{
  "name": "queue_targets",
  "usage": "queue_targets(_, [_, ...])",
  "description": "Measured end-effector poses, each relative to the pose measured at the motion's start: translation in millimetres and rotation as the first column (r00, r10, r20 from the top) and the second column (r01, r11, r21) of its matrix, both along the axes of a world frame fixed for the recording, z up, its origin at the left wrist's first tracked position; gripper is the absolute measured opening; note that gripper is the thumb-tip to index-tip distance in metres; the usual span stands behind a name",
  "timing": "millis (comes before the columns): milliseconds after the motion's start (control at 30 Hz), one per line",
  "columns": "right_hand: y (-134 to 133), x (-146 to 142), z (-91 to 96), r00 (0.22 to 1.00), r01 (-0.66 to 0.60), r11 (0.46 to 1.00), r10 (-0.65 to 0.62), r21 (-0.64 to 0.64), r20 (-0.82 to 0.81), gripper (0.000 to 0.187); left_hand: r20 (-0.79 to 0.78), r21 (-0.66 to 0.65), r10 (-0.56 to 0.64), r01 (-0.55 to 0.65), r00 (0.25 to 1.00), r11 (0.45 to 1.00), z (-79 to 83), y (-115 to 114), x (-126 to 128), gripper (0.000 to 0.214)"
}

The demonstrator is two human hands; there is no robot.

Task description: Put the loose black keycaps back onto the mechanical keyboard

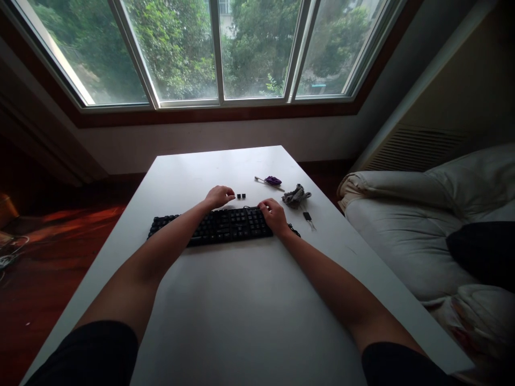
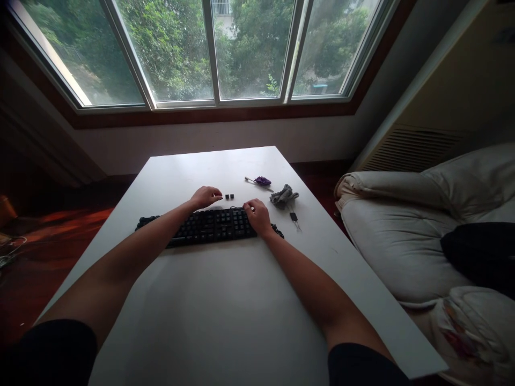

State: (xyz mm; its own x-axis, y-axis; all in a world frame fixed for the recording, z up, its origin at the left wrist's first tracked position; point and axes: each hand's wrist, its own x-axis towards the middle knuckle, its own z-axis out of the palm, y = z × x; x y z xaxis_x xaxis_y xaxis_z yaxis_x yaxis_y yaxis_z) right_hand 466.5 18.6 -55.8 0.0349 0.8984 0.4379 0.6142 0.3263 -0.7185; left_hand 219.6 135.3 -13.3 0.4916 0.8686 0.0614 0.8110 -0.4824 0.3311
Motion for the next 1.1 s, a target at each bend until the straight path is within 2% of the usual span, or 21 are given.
queue_targets(167, [1.8, 1.4, -0.7, 1.0, 0.021, 1.0, -0.021, 0.007, -0.023, 0.032, 0.079, -0.166, -0.232, 0.242, 0.97, 0.956, 10.2, -15.0, -6.6, 0.027])
queue_targets(233, [2.0, 1.4, -0.9, 1.0, 0.018, 1.0, -0.018, 0.006, -0.02, 0.031, 0.084, -0.193, -0.274, 0.285, 0.958, 0.939, 12.8, -21.8, -6.1, 0.027])
queue_targets(567, [1.1, 2.2, 0.0, 1.0, 0.008, 1.0, -0.008, 0.0, -0.016, 0.031, -0.051, -0.115, -0.313, 0.306, 0.948, 0.945, 21.9, -34.3, -8.6, 0.026])
queue_targets(900, [2.9, 2.0, -1.9, 1.0, 0.0, 1.0, 0.0, -0.001, -0.017, 0.03, -0.168, -0.037, -0.248, 0.245, 0.954, 0.969, 22.6, -42.7, -9.4, 0.022])
queue_targets(1100, [3.1, 2.6, -2.1, 1.0, -0.005, 1.0, 0.005, 0.01, -0.002, 0.028, -0.26, 0.034, -0.276, 0.294, 0.926, 0.955, 29.4, -50.2, -2.2, 0.021])
